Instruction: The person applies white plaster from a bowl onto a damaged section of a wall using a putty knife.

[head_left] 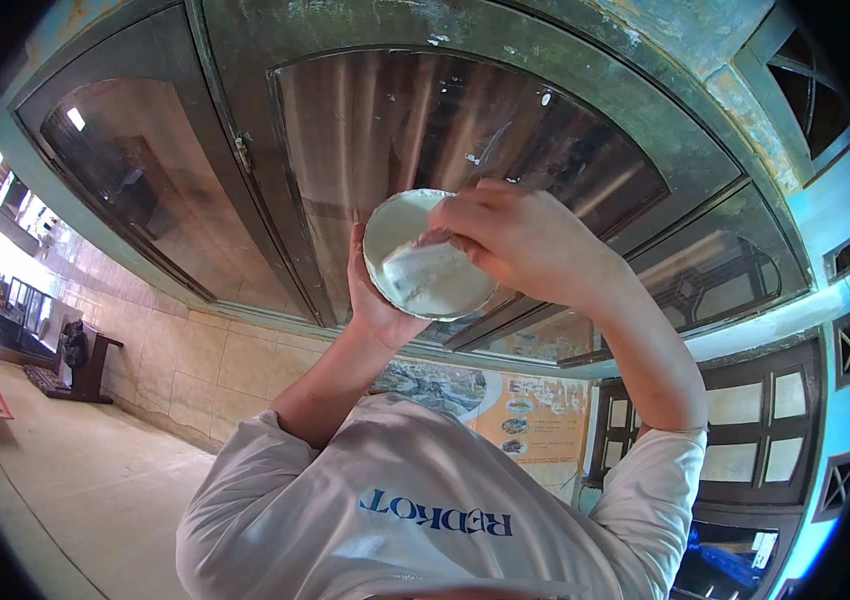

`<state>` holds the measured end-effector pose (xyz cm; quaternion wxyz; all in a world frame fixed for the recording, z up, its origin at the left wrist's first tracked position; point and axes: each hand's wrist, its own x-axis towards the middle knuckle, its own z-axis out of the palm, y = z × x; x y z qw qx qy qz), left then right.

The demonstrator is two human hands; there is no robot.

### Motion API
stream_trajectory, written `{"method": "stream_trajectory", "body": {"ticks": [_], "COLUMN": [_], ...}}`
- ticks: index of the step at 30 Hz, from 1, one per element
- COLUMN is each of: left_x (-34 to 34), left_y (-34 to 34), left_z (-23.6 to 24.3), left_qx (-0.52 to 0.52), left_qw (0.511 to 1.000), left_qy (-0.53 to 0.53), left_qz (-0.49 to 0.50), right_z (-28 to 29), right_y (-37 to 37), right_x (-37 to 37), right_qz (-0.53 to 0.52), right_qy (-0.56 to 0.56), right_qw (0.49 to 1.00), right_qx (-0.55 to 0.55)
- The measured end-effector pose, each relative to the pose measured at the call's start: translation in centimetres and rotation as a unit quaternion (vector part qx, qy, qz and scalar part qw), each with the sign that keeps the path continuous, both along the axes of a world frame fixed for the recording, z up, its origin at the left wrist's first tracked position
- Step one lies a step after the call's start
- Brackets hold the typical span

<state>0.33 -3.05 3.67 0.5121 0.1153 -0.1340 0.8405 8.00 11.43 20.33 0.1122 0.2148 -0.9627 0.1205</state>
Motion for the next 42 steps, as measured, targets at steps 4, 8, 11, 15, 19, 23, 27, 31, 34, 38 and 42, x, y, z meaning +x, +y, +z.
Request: {"method": "stream_trajectory", "body": {"ticks": [4,8,11,15,19,23,27,31,34,38,42], "left_x": [-0.7,-1.1,-1.9,-2.2,-2.7,-2.8,-2.7,-2.5,-2.4,-2.1,-1.6], "left_y": [0.2,0.3,0.2,0.3,0.4,0.6,0.9,0.9,1.2,1.4,1.3], "left_z": [0.6,1.6,1.5,2.7,2.9,3.2,3.0,2.7,2.6,1.8,1.3], "left_qx": [-0.073,-0.034,0.007,-0.058,-0.015,0.002,0.012,-0.007,-0.017,-0.034,-0.07], "left_qw": [0.996,0.999,0.998,0.995,0.996,0.997,0.997,0.997,0.998,0.996,0.994], "left_qy": [0.002,-0.001,0.02,0.022,0.027,0.033,0.039,0.027,0.02,0.022,0.021], "left_qz": [0.051,0.036,0.055,0.082,0.081,0.066,0.059,0.072,0.063,0.079,0.075], "right_z": [1.8,1.7,0.5,-1.4,-2.2,-4.5,-6.5,-7.1,-7.2,-8.6,-10.2], "right_y": [0.4,1.4,2.1,2.9,2.6,2.6,2.4,2.9,3.6,3.3,4.0], "right_x": [-0.4,-0.4,-0.7,-1.3,-1.6,-1.2,-1.0,-0.8,-0.6,-0.7,-0.6], "right_qz": [-0.025,-0.06,-0.069,-0.099,-0.049,-0.026,-0.043,-0.075,-0.086,-0.103,-0.12], "right_qy": [0.029,0.062,0.099,0.13,0.177,0.22,0.248,0.173,0.167,0.131,0.102], "right_qw": [0.997,0.973,0.946,0.885,0.818,0.758,0.64,0.596,0.575,0.509,0.511], "right_qx": [-0.065,-0.214,-0.301,-0.435,-0.545,-0.613,-0.726,-0.781,-0.796,-0.845,-0.845]}}
